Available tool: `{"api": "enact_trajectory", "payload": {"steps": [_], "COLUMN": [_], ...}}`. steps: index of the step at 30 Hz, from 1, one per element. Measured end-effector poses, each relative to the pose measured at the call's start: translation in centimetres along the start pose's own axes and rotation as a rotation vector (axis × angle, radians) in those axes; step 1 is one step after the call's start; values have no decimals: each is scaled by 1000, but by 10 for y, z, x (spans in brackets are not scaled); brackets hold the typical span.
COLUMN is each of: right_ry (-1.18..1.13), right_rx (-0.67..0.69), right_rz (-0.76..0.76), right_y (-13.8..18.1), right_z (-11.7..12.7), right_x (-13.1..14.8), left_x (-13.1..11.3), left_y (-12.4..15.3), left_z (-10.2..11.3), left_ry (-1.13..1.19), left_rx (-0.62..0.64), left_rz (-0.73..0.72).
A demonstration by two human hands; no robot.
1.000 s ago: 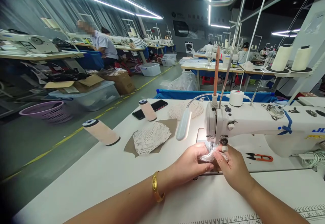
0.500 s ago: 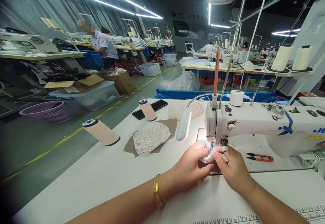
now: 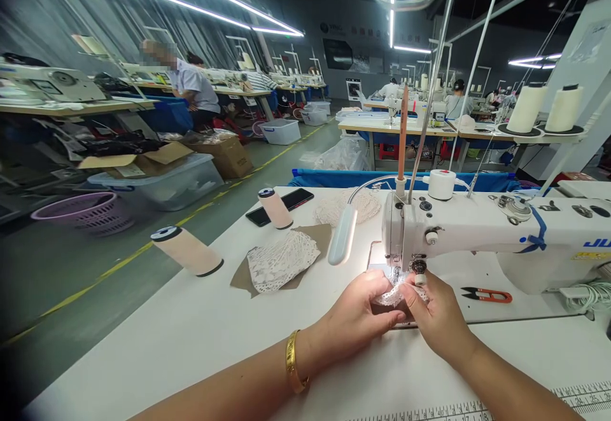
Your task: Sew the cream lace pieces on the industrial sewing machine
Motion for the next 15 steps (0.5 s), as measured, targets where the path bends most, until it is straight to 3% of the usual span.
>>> {"api": "enact_trajectory", "payload": {"steps": [7,15], "right_ry": [18,22], "right_rx": [26,28], "right_rz": [-10,-2], "right_y": [0,-1], "right_z": [-2,-1], "right_x": [-1,0], "left_x": [-2,-3], "left_y": [0,0], "left_z": [0,-1], "left_ry": [-57,-62], "left_rx": [-75,-69], "left_rz": [-13,-65]}}
Point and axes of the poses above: each hand's wrist, its own y-axis away from the middle knuckle, its own z-axis out of the back of the hand, x = y × z, the point moved 3 cm from there along -y, towards the middle knuckle, and after that the axes turned 1 degree about z, right-handed, at the moved point
